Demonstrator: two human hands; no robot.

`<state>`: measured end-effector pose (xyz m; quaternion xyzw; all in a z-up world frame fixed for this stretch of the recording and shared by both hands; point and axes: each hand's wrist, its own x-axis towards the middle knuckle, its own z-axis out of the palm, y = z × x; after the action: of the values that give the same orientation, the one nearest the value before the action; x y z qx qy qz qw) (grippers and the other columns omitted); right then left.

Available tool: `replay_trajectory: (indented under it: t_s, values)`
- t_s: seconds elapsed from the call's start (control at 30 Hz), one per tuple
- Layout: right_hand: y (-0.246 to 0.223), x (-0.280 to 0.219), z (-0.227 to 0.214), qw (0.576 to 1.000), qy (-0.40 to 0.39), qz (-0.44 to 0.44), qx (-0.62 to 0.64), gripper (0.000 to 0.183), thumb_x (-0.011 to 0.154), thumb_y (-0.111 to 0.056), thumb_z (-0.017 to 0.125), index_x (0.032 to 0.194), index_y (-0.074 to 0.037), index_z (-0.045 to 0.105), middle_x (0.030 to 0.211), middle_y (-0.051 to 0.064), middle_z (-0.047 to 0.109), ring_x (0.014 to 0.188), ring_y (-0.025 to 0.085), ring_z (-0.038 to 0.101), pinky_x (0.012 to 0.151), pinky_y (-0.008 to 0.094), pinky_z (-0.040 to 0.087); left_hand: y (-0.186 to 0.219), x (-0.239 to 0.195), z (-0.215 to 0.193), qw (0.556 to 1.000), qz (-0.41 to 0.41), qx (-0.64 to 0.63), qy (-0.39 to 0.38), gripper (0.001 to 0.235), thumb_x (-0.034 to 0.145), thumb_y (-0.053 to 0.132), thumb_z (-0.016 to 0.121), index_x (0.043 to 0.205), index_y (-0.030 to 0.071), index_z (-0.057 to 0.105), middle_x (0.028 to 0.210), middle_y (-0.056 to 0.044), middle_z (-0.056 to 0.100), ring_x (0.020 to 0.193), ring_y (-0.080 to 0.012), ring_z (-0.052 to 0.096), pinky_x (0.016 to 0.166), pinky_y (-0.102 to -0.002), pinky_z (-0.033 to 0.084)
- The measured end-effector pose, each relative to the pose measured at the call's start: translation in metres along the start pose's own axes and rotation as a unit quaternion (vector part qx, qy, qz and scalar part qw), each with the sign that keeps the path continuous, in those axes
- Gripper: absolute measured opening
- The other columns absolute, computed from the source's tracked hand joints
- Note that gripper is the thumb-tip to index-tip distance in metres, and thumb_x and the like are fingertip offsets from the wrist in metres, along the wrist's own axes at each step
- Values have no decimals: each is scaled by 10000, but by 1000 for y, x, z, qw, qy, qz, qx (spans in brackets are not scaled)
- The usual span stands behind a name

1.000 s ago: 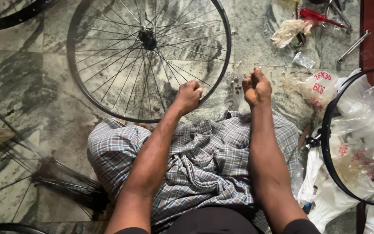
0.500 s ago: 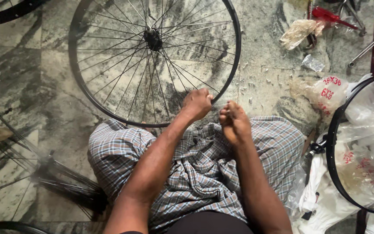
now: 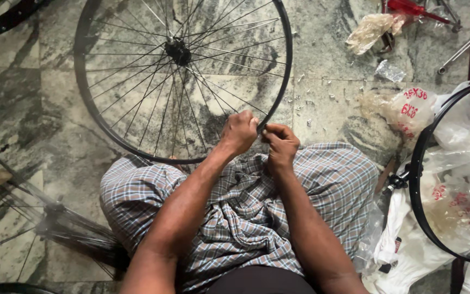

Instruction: The person sits on the floor and laces a bicycle wheel by hand, threading spokes through the rim and securing them with nipples. The person works methodically around the wheel, handling individual spokes and nipples to assemble the wheel structure.

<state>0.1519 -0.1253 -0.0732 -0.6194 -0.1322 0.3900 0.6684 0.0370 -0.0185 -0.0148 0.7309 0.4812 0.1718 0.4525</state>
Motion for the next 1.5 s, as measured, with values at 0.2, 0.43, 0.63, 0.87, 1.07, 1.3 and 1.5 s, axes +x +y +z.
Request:
replay_trajectory:
  t_s: [0.2,0.43,0.63,0.87,1.07,1.3,1.5]
  values:
    - [-1,-4,5,993,-38,-87,-69,138,851,113,708,934,6,730,880,42,717,800,99,663,743,223,548,-16,4,11,999,48,0,24,277,951,229,612,816,-13,616,777,-250,650,777,-442,676,678,-516,510]
    - [-1,-13,15,987,-60,-130,-74,134,875,113,675,933,-5,703,890,23,684,801,75,633,737,212,530,-28,14,6,997,-4,-56,-61,283,964,250,620,846,-7,647,762,-203,664,706,-331,697,665,-455,531]
    - [-2,-15,17,988,-59,-119,-74,119,894,95,665,936,-16,677,869,15,696,799,72,650,746,217,551,-31,13,1,988,-9,-114,-99,176,925,154,596,907,5,689,870,-163,709,750,-260,699,676,-413,565]
    - [-14,-13,19,989,-54,-110,-84,123,908,98,651,945,-17,672,884,-1,672,815,68,626,754,215,528,-1,1,-10,949,147,279,-22,135,963,42,596,933,77,723,957,-144,679,836,-243,668,697,-395,555]
    - [-15,-1,15,992,-65,-93,-64,125,886,110,685,930,-8,683,871,3,684,798,70,623,746,217,528,1,6,-31,897,325,293,66,93,846,94,673,856,159,740,939,-74,694,907,-223,667,1020,-481,469]
    - [-4,4,8,990,-58,-105,-71,130,887,100,695,957,-9,689,886,3,680,811,68,619,749,212,524,-18,10,-20,925,300,232,1,164,877,113,701,944,229,795,841,-60,642,830,-220,616,879,-412,465]
    - [9,15,3,993,-39,-101,-38,157,873,81,754,979,-8,679,900,0,681,809,63,620,744,204,521,-22,7,-14,928,279,244,23,200,938,95,678,967,252,799,835,-42,631,816,-213,608,809,-393,452]
